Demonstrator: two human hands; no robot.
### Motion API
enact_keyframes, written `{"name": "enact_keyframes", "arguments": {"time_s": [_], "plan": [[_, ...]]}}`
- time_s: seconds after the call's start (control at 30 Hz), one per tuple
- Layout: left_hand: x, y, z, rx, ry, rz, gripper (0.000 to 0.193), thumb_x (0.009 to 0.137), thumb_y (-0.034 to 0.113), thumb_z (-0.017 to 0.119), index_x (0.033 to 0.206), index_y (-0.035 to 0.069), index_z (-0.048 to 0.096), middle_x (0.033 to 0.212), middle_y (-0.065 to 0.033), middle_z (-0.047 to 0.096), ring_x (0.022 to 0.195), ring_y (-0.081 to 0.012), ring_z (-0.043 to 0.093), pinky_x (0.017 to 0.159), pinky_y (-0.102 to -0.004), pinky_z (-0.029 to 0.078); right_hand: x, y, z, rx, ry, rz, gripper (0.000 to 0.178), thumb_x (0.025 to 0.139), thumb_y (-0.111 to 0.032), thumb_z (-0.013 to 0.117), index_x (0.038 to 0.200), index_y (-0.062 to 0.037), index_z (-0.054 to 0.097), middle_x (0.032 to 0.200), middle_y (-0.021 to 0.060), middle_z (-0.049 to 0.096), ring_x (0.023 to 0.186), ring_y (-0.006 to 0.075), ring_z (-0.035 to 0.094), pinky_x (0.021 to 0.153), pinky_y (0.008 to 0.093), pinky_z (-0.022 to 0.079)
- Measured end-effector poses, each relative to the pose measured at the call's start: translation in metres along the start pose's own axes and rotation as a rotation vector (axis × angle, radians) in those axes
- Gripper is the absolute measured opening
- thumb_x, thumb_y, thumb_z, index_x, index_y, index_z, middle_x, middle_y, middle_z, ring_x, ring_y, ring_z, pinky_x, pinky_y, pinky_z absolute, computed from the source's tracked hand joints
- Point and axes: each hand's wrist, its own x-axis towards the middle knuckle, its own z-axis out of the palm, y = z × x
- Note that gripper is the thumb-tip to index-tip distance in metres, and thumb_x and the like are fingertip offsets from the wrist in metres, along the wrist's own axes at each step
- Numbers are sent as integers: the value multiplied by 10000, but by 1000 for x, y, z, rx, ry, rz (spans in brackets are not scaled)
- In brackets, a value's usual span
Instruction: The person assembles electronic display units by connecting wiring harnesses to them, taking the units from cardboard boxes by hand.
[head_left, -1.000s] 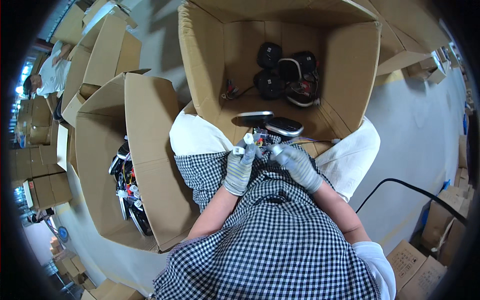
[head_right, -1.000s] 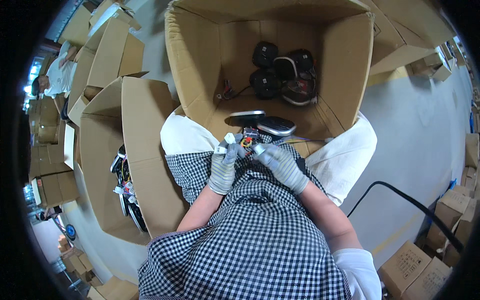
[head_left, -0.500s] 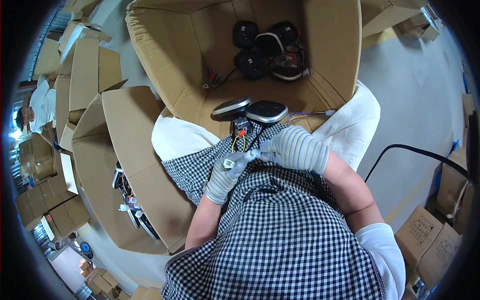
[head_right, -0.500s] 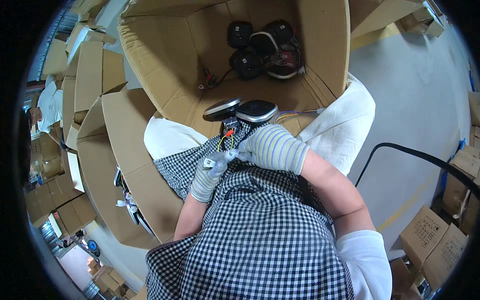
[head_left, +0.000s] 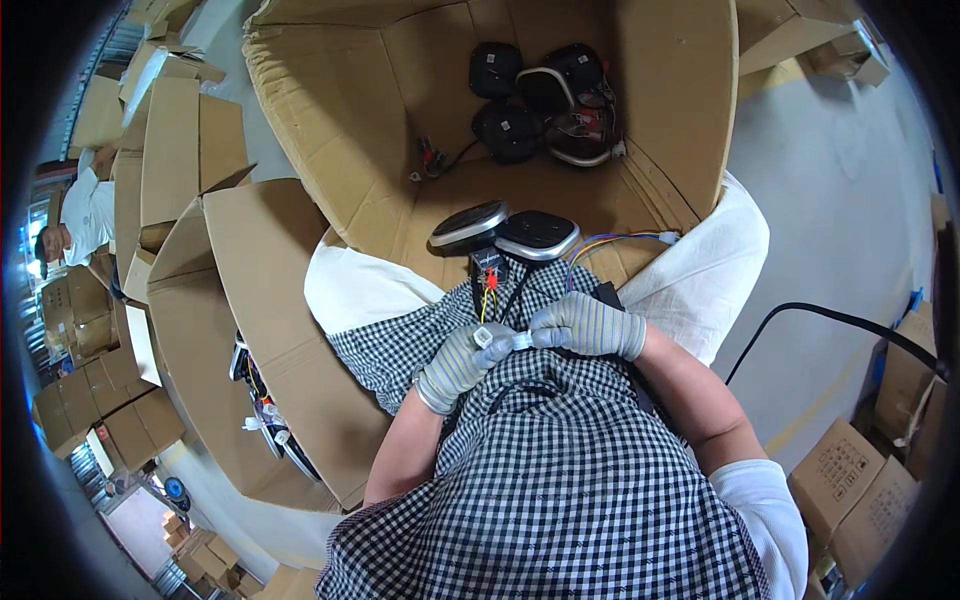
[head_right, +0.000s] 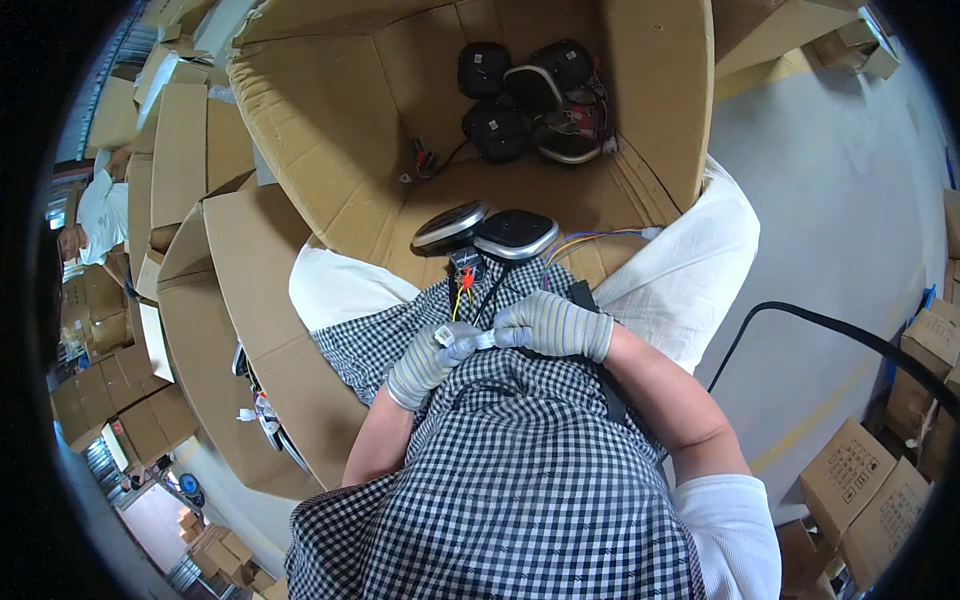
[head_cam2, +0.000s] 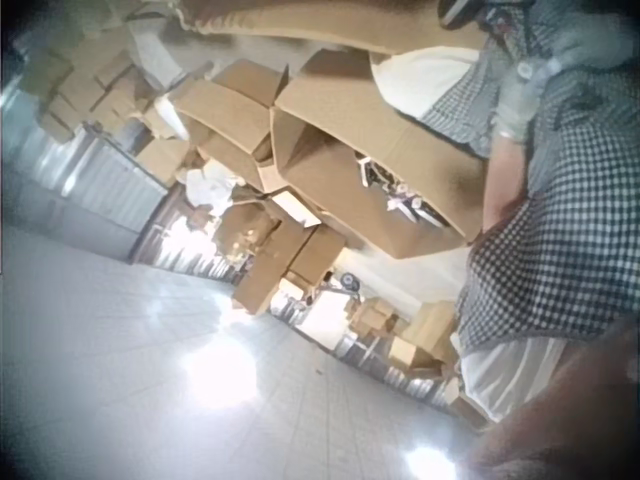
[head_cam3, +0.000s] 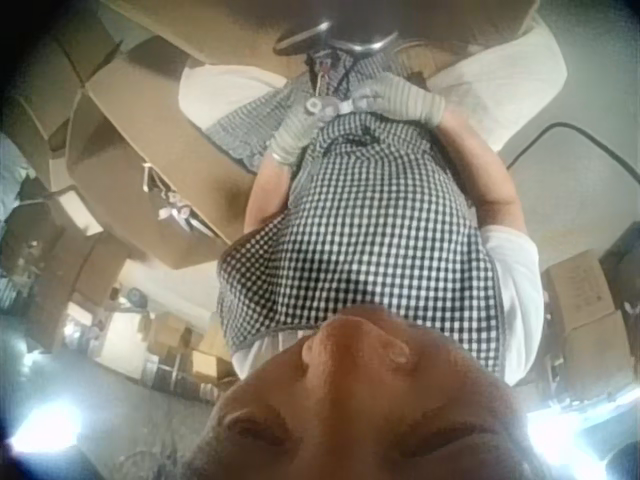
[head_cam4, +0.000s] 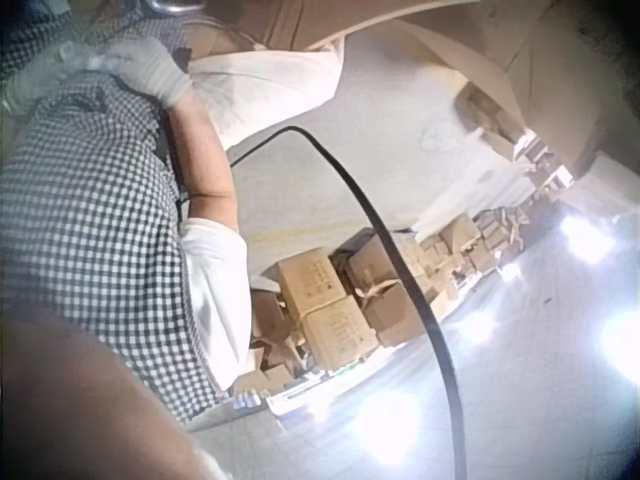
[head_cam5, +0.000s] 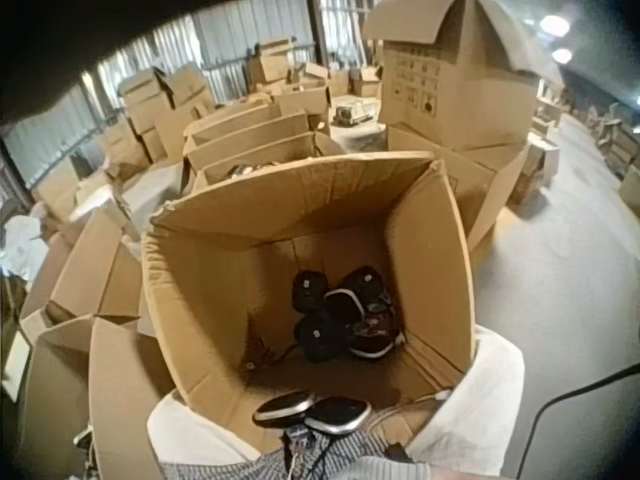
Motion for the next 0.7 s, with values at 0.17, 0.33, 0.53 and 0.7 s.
{"name": "enact_keyframes", "arguments": {"time_s": [0.17, 0.33, 0.53, 0.7], "plan": [[2, 2, -1, -1, -24, 25, 252, 882, 257, 645, 964, 20, 663, 782, 16, 615, 711, -58, 525, 659, -213, 443, 1, -1, -4, 68, -58, 62, 314, 915, -341, 506, 834, -54, 605, 675, 126, 569, 631, 275, 569, 619, 387, 445], [5, -3, -3, -27, -30, -18, 238, 872, 256, 653, 953, 32, 662, 782, 23, 609, 714, -58, 517, 662, -215, 439, 1, -6, -3, -1, -67, 109, 280, 909, -312, 509, 834, -58, 601, 695, 126, 580, 657, 281, 581, 627, 386, 446], [6, -1, -2, -9, -79, -26, 245, 865, 265, 661, 943, 33, 656, 809, 24, 611, 737, -63, 518, 689, -214, 439, -4, 0, 2, -45, -44, 107, 260, 907, -287, 514, 842, -50, 597, 701, 140, 575, 665, 288, 583, 632, 381, 448], [7, -9, -3, 121, -88, 50, 268, 882, 283, 630, 960, 28, 650, 849, -14, 641, 796, -107, 569, 741, -262, 469, -6, -7, 5, -67, -10, 168, 225, 895, -262, 533, 879, -56, 621, 722, 138, 589, 691, 290, 595, 656, 368, 465]]}}
